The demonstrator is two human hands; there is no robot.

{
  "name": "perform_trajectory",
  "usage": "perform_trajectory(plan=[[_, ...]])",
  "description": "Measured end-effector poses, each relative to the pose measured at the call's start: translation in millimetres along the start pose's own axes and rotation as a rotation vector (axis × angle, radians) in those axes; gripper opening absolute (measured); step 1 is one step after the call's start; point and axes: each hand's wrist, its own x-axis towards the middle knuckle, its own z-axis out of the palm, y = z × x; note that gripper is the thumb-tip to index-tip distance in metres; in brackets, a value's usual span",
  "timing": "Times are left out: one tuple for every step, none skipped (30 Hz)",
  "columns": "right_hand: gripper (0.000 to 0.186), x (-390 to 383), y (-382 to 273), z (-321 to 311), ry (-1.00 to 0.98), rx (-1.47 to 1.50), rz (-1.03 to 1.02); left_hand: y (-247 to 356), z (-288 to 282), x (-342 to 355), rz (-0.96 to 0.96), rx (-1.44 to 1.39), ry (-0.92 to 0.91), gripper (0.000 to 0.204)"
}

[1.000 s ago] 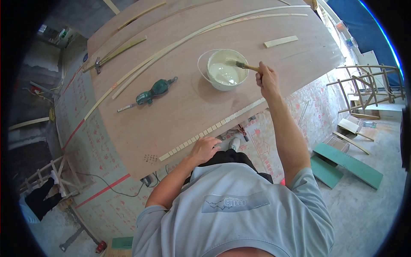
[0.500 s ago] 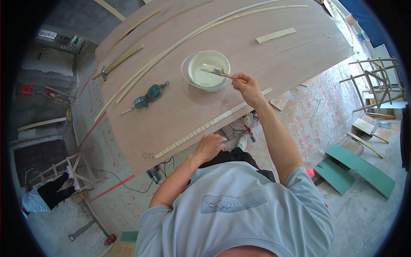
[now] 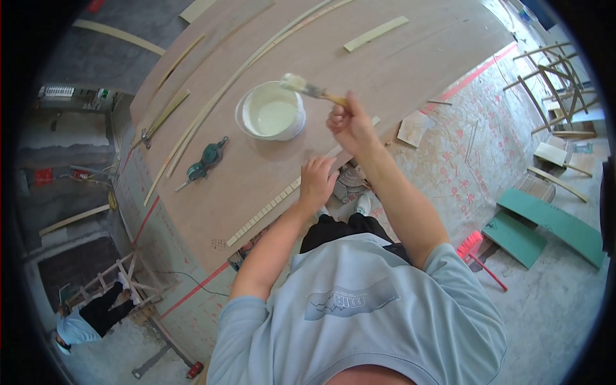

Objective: The person cuts a wooden strip using a miter saw, applies glue to it with a brush, and then nails it to the wall using a pneumatic nail gun.

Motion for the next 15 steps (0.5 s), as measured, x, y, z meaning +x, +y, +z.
perform_trajectory(plan=[[0.030, -14.2, -18.6, 0.9, 0.069, -0.034, -0.082, 4.2, 7.5, 19.7, -0.004, 0.028, -0.021, 0.038], [0.031, -30.2, -40.3, 1.9, 0.139, -0.069, -0.166, 7.8, 16.9, 40.0, -0.004, 0.054, -0.042, 0.039], [0.031, -43.0, -60.2, 4.8, 0.218, -0.083, -0.253, 6.9, 29.7, 58.3, 0.010, 0.059, -0.018, 0.040], [0.031, -57.3, -78.4, 1.7, 0.302, -0.097, -0.342, 6.9, 43.8, 73.1, 0.024, 0.060, 0.001, 0.041], [0.031, -75.9, -95.9, -7.4, 0.318, -0.101, -0.358, 13.2, 54.3, 87.9, 0.033, 0.044, -0.011, 0.041], [0.029, -93.8, -111.6, -15.6, 0.261, -0.165, -0.413, 20.2, 61.7, 103.9, -0.019, 0.093, -0.054, 0.042], [0.026, -108.4, -124.5, -23.3, 0.204, -0.229, -0.463, 26.2, 68.4, 117.1, -0.072, 0.144, -0.096, 0.043], [0.026, -122.4, -133.5, -32.2, 0.217, -0.231, -0.475, 26.4, 78.0, 124.0, -0.063, 0.134, -0.108, 0.043], [0.023, -133.9, -140.9, -41.3, 0.254, -0.271, -0.501, 23.8, 85.9, 130.3, -0.106, 0.220, -0.131, 0.037], [0.020, -142.3, -146.8, -50.6, 0.291, -0.308, -0.525, 20.1, 92.0, 135.0, -0.149, 0.308, -0.154, 0.031], [0.020, -150.5, -151.4, -55.7, 0.306, -0.305, -0.537, 19.1, 95.5, 139.3, -0.138, 0.303, -0.168, 0.031], [0.019, -157.6, -154.4, -60.1, 0.367, -0.380, -0.563, 16.3, 95.0, 143.6, -0.155, 0.298, -0.224, 0.028], [0.018, -163.5, -156.9, -64.3, 0.428, -0.453, -0.586, 13.8, 93.7, 145.9, -0.172, 0.297, -0.279, 0.024], [0.018, -168.2, -159.1, -67.8, 0.440, -0.441, -0.598, 12.3, 91.6, 143.2, -0.126, 0.244, -0.189, 0.021], [0.021, -171.3, -163.5, -71.4, 0.448, -0.622, -0.576, 14.2, 87.8, 141.6, -0.109, 0.246, -0.204, 0.021]])
